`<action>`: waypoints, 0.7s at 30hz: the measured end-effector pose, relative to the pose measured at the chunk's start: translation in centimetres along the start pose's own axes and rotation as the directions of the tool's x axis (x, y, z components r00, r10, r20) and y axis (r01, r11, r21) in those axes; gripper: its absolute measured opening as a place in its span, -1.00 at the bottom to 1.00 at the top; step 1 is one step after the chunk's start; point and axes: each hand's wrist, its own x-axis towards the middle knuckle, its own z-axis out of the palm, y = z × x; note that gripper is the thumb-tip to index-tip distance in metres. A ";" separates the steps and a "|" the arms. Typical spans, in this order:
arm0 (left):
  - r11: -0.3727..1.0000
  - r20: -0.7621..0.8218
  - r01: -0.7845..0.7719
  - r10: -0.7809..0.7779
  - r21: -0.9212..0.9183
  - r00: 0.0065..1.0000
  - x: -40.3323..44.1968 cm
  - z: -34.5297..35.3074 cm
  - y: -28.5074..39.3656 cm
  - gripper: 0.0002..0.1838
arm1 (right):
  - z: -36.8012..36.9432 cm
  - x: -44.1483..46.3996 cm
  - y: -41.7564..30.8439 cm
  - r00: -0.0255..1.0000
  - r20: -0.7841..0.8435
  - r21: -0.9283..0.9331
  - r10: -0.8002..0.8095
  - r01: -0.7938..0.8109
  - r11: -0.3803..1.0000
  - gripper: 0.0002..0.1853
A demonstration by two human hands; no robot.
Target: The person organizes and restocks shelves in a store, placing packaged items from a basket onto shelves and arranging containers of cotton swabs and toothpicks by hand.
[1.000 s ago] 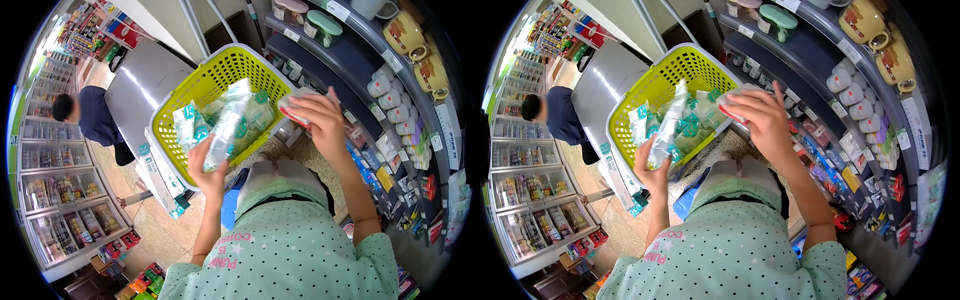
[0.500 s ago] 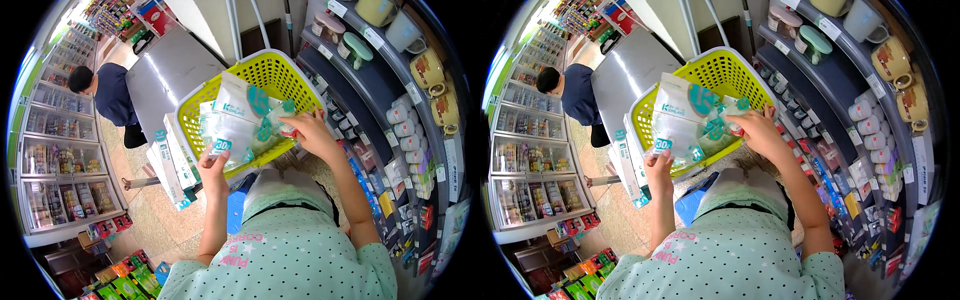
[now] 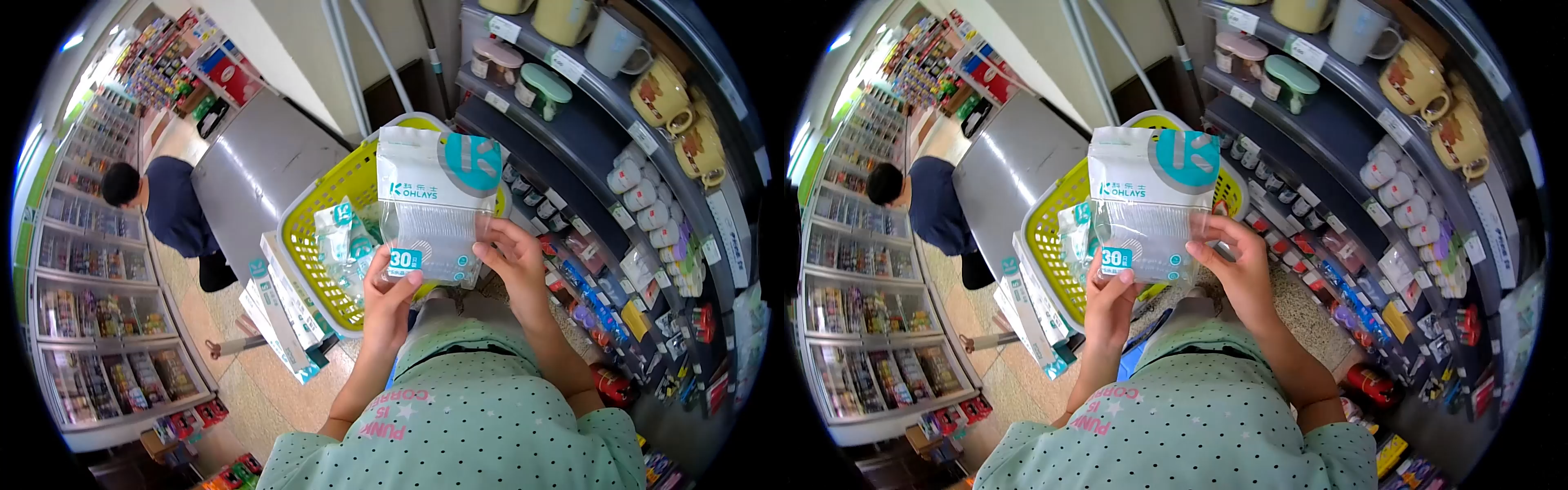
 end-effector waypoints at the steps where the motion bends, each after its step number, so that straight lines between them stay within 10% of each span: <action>1: 1.000 0.018 0.000 0.000 0.030 1.000 0.2 0.5 0.1 -0.44 | -0.1 -0.3 -0.3 0.999 -0.042 0.059 0.017 -0.015 0.998 -0.63; 6: 0.928 0.135 -0.061 0.012 0.367 0.991 1.3 1.9 0.7 -0.30 | -1.3 -1.6 -0.6 0.984 -0.153 0.149 0.094 -0.071 0.986 -0.65; 21: 0.811 0.492 -0.002 -0.353 0.585 0.796 3.5 7.3 -3.8 -0.57 | -5.6 -11.4 0.0 0.683 -0.729 0.226 0.030 0.200 0.953 -0.53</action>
